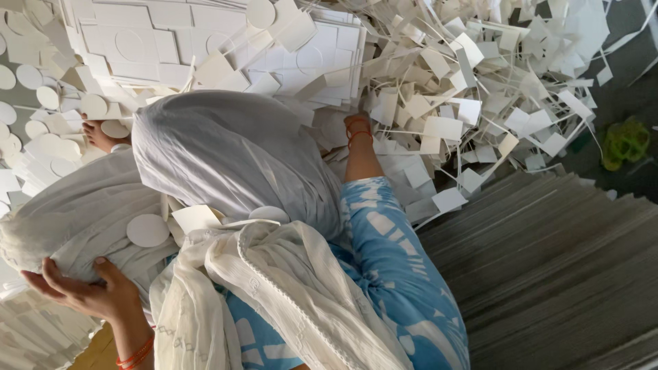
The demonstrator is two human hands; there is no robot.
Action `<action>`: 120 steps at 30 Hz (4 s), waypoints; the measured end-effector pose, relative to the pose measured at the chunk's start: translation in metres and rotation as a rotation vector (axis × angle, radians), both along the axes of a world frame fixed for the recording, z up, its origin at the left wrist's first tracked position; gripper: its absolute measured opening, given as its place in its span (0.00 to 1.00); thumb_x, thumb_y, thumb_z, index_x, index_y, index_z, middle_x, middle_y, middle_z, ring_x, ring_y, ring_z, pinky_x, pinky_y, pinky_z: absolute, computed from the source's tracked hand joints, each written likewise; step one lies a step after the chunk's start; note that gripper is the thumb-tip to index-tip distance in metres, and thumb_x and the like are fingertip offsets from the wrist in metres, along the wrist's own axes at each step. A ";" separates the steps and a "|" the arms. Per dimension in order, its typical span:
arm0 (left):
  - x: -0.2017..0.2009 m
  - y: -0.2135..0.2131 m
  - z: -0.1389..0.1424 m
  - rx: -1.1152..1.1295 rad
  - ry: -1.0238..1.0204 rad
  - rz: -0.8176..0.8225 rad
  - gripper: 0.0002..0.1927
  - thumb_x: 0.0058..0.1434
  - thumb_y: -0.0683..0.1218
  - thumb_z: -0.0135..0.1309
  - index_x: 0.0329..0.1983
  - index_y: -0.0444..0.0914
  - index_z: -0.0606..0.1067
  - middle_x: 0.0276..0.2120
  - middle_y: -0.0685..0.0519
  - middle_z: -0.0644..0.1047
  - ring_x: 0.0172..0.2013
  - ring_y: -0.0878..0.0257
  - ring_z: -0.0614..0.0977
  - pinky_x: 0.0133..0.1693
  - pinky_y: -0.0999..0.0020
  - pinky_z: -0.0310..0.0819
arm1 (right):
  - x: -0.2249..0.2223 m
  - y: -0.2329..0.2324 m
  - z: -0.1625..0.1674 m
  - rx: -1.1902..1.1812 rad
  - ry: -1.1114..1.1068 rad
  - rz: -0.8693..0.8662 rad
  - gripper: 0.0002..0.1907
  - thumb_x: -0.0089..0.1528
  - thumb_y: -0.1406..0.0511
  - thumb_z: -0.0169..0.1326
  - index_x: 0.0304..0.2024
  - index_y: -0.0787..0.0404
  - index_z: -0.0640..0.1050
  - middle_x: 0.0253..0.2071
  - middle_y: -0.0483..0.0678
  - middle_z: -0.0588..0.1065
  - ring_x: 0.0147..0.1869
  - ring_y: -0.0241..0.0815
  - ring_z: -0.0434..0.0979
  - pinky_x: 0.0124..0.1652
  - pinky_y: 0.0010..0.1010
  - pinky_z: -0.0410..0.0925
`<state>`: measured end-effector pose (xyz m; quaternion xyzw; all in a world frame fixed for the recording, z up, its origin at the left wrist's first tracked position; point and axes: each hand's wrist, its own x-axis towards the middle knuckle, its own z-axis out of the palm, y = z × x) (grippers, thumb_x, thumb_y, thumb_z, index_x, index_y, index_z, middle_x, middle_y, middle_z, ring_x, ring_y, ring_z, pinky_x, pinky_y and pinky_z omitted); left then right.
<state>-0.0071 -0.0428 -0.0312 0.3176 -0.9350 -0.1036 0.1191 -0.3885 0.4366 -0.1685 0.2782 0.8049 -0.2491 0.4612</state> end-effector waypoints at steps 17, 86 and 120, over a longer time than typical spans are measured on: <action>-0.002 0.002 -0.001 -0.018 0.024 -0.021 0.36 0.78 0.58 0.45 0.80 0.33 0.56 0.78 0.34 0.46 0.79 0.36 0.53 0.70 0.38 0.62 | -0.028 0.149 0.066 -0.089 0.256 -0.073 0.17 0.58 0.64 0.63 0.49 0.63 0.80 0.40 0.51 0.81 0.33 0.49 0.80 0.30 0.39 0.72; -0.130 0.108 0.090 1.130 0.777 -0.422 0.21 0.67 0.34 0.57 0.62 0.37 0.71 0.53 0.49 0.79 0.52 0.64 0.80 0.52 0.66 0.76 | 0.064 -0.223 0.239 -0.354 1.715 0.943 0.44 0.53 0.59 0.68 0.70 0.60 0.66 0.65 0.55 0.71 0.72 0.61 0.62 0.71 0.49 0.57; 0.117 -0.122 0.141 0.743 1.647 0.347 0.08 0.73 0.40 0.60 0.52 0.31 0.77 0.40 0.51 0.81 0.31 0.68 0.77 0.33 0.74 0.68 | 0.016 -0.203 0.167 -1.173 0.869 0.633 0.21 0.65 0.60 0.63 0.55 0.67 0.77 0.51 0.49 0.78 0.54 0.44 0.77 0.56 0.35 0.70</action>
